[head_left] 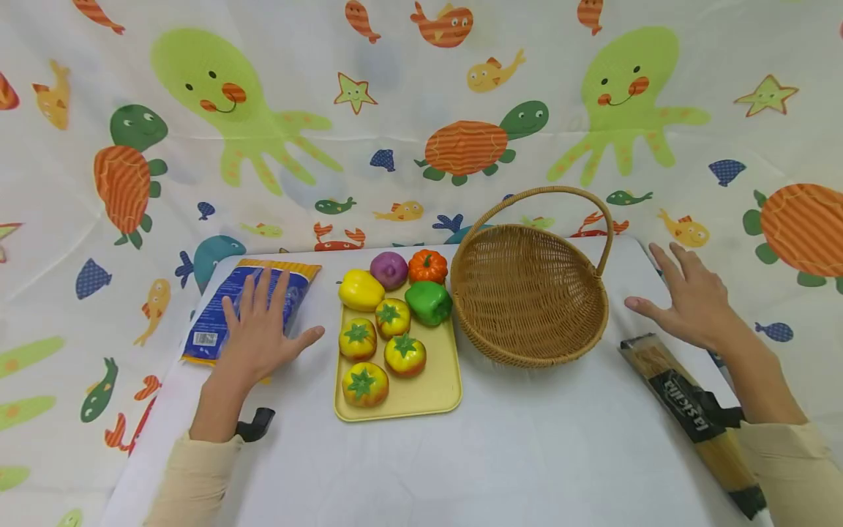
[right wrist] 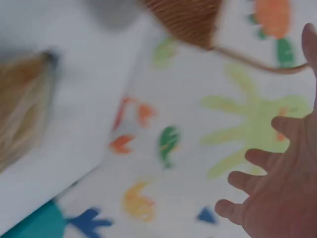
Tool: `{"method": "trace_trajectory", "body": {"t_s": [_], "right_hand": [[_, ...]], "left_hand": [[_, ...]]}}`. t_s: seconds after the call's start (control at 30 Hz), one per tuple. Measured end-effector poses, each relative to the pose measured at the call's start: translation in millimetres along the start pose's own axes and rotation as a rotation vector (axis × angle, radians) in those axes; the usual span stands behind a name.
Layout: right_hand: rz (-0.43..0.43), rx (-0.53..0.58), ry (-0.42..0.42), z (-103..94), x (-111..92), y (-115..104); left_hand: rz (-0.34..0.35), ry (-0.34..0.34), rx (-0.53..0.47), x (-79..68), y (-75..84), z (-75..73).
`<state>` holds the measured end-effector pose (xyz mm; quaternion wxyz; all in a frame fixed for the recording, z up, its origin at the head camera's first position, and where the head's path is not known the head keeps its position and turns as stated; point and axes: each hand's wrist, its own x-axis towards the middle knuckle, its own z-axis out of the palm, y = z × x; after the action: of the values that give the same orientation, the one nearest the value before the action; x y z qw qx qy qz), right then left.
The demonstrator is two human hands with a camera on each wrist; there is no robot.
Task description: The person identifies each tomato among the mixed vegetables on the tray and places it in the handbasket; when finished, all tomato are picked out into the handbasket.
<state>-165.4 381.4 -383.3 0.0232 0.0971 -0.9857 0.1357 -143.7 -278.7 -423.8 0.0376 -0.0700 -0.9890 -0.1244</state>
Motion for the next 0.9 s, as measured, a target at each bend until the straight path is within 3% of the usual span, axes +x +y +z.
{"method": "trace_trajectory", "body": {"t_s": [0.17, 0.3, 0.43, 0.5, 0.7, 0.9], "right_hand": [[-0.035, 0.223, 0.066, -25.8, -17.1, -39.3], [-0.142, 0.341, 0.174, -30.6, -30.5, -78.4], [-0.285, 0.394, 0.28, -25.9, -41.4, -120.3], [-0.358, 0.423, 0.295, -21.5, -46.7, -141.8], [-0.553, 0.525, 0.195, 2.0, -56.6, -201.7], [-0.564, 0.593, -0.007, 41.2, -54.9, -245.7]], "left_hand": [[0.001, -0.039, -0.3, -28.3, 14.9, 5.1], [-0.048, -0.083, -0.551, -48.0, 24.0, 21.2], [-0.153, -0.082, -0.662, -56.8, 29.0, 42.9], [-0.21, -0.083, -0.686, -56.8, 30.2, 53.2], [-0.321, -0.096, -0.705, -52.2, 32.0, 73.1], [-0.334, -0.107, -0.737, -50.4, 34.6, 80.6]]}}
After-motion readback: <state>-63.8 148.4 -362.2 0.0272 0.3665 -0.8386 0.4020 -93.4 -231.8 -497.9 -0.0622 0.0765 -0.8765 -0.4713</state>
